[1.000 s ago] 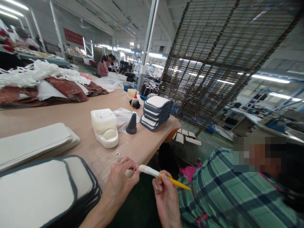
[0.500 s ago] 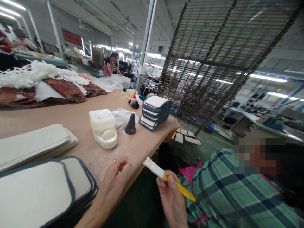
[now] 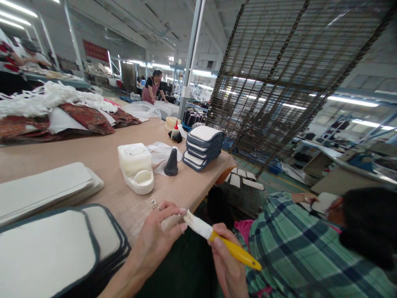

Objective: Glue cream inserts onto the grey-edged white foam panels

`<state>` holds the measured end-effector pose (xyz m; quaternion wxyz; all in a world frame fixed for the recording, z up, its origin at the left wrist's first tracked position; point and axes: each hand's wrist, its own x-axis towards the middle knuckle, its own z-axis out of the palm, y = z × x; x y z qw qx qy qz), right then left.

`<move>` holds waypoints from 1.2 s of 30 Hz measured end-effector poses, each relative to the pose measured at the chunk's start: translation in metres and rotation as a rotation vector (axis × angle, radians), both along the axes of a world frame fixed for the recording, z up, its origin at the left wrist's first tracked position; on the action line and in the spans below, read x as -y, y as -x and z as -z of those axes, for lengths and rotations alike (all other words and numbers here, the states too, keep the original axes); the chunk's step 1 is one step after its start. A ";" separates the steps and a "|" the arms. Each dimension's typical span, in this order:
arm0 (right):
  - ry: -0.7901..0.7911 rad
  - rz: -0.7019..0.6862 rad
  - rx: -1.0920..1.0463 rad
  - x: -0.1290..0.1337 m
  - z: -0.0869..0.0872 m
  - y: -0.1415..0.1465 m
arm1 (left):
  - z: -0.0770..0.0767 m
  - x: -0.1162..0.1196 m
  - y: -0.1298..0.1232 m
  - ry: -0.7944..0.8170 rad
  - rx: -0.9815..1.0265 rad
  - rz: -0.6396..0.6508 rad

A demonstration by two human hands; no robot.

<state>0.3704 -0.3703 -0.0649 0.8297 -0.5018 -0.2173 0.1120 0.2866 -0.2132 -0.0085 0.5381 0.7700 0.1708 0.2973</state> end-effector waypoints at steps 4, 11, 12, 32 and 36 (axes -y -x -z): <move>0.039 0.015 0.069 0.001 -0.002 0.003 | 0.002 0.000 0.001 -0.044 0.022 0.007; 0.051 0.130 0.023 -0.002 -0.010 0.013 | 0.006 -0.002 0.004 -0.129 0.033 -0.031; 0.046 0.131 0.027 -0.003 -0.011 0.014 | 0.006 -0.001 0.004 -0.131 0.034 -0.025; 0.044 0.000 0.342 0.005 0.002 0.000 | 0.002 -0.002 0.005 0.106 -0.071 0.098; 0.066 0.059 0.290 0.000 -0.008 0.008 | -0.001 -0.003 0.005 0.180 -0.062 0.101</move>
